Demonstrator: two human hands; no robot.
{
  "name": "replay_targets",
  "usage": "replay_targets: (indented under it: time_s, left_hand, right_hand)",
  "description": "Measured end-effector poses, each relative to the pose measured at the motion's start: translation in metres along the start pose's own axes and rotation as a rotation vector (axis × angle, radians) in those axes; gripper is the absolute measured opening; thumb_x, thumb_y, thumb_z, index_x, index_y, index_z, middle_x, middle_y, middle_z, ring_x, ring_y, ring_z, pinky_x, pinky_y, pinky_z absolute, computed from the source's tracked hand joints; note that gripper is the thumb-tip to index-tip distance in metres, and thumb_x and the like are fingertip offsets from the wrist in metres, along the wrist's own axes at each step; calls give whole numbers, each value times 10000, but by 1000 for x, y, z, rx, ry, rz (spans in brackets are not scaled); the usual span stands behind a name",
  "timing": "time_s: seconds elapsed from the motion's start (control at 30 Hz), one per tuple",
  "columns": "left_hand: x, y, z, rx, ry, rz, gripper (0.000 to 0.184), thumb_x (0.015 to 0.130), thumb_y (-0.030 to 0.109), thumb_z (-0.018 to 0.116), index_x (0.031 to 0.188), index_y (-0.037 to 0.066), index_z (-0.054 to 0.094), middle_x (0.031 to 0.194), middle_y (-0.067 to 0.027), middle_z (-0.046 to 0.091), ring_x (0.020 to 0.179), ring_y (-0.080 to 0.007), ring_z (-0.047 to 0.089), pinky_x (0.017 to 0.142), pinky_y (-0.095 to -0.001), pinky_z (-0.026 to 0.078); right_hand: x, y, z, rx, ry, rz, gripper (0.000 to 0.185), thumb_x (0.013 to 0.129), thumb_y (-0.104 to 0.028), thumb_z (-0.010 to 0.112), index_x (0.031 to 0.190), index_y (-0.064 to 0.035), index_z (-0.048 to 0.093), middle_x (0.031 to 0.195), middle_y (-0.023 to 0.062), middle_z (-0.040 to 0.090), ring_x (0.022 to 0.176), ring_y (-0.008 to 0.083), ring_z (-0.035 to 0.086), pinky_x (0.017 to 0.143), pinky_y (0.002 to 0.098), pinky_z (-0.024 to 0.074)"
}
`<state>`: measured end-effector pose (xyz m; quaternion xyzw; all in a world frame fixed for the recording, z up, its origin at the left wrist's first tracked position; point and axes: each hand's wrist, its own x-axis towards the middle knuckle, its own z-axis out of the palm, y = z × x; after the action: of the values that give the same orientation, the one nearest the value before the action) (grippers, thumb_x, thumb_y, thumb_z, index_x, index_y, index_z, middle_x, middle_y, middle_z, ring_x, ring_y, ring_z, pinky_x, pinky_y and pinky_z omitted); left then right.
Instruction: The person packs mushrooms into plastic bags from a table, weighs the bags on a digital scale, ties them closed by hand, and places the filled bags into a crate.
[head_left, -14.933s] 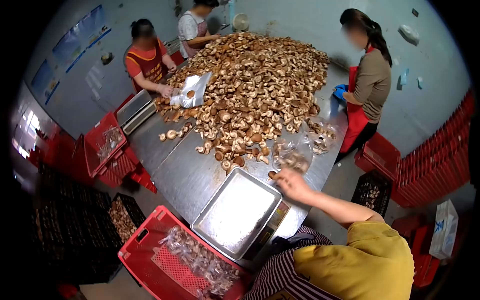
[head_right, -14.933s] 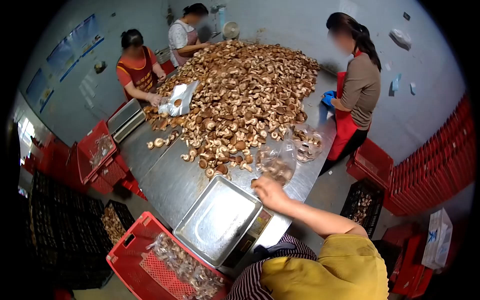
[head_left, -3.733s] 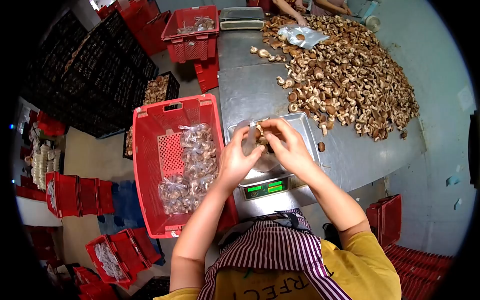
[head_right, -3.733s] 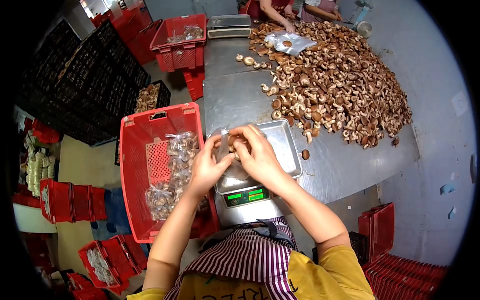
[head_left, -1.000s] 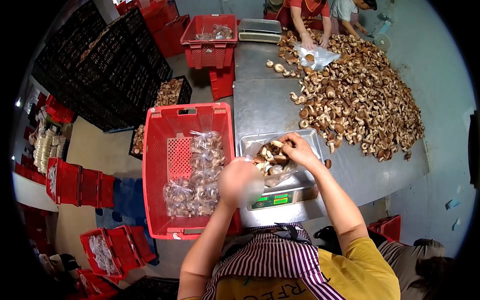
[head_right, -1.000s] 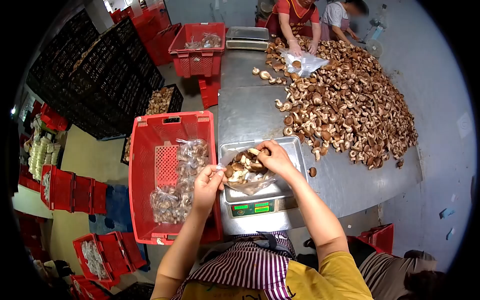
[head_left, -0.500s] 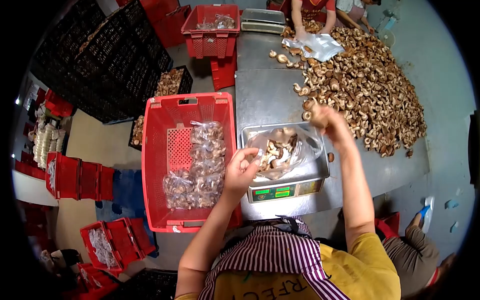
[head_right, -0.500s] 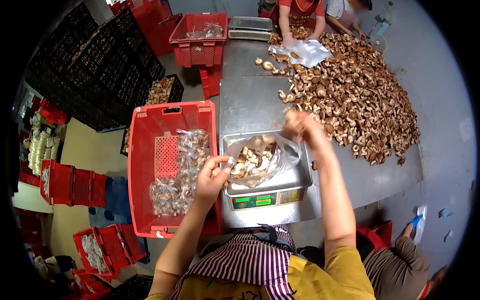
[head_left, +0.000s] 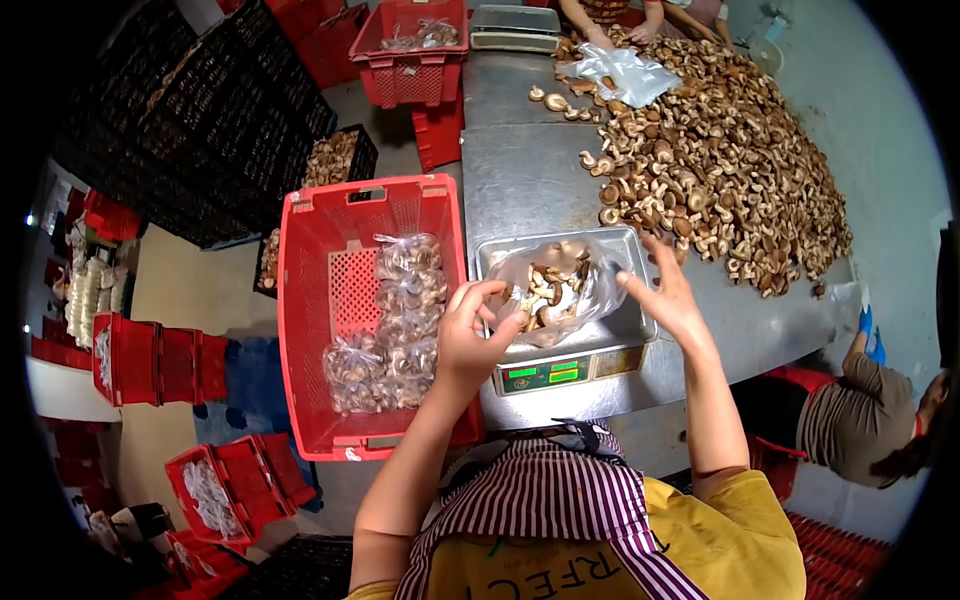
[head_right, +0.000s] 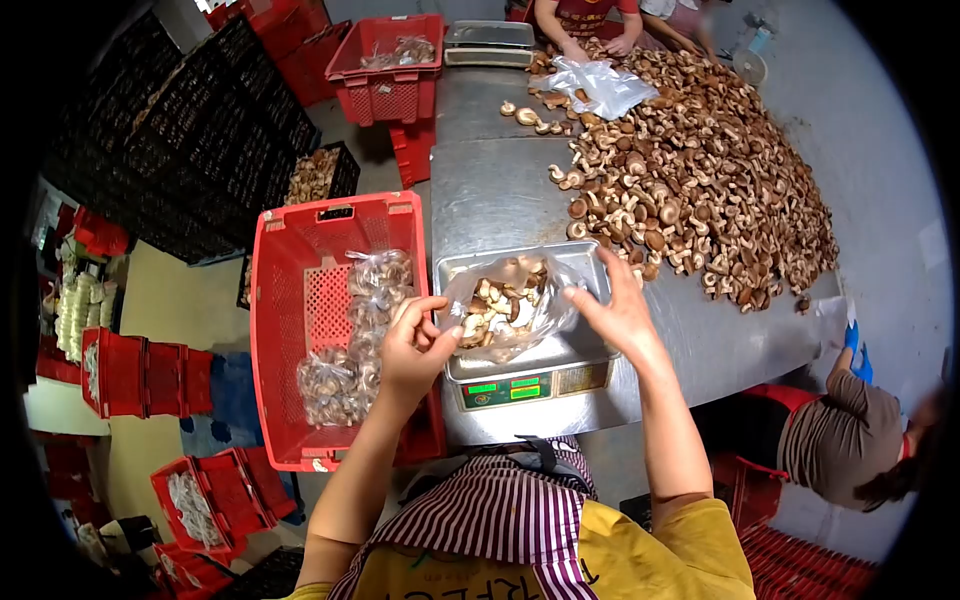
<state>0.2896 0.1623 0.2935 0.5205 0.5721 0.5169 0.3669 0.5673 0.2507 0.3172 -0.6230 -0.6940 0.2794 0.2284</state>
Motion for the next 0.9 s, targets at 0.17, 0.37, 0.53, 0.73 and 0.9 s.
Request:
replay_targets:
  time_s: [0.17, 0.37, 0.53, 0.73, 0.9]
  left_hand:
    - [9, 6, 10, 574, 32, 344, 369, 691, 218, 796, 979, 26, 670, 1019, -123, 637, 955, -331, 570, 824, -407, 473]
    - [9, -9, 15, 383, 33, 307, 116, 820, 80, 688, 845, -11, 623, 777, -92, 609, 720, -207, 562, 638, -333, 432]
    - [-9, -33, 20, 28, -23, -2, 83, 913, 56, 614, 948, -8, 653, 762, 21, 607, 629, -54, 519, 568, -220, 411]
    - [-13, -40, 14, -51, -66, -126, 209, 938, 29, 577, 1128, -33, 640, 816, 1, 634, 679, -45, 547, 610, -194, 444]
    - [-7, -38, 22, -95, -54, -118, 232, 945, 32, 575, 1162, -36, 618, 824, -7, 640, 738, -59, 592, 672, -200, 478]
  right_hand:
    - [-6, 5, 9, -180, -5, -14, 663, 797, -407, 725, 1301, -20, 540, 1252, 208, 574, 1205, 352, 535, 1007, 425, 429]
    - [-20, -37, 18, 142, 186, -504, 203, 860, -147, 647, 1019, -23, 625, 986, 150, 632, 976, 321, 612, 863, 421, 480]
    - [-21, -22, 65, -232, -314, -403, 196, 909, -187, 570, 978, -23, 652, 880, 186, 672, 876, 364, 645, 793, 455, 505]
    - [-8, -11, 82, -255, -224, -295, 173, 873, -156, 576, 973, -46, 663, 926, 192, 660, 835, 352, 658, 752, 465, 517]
    - [23, 10, 115, -426, -168, -517, 175, 831, -89, 584, 980, -41, 662, 1056, 181, 596, 942, 331, 631, 793, 450, 514]
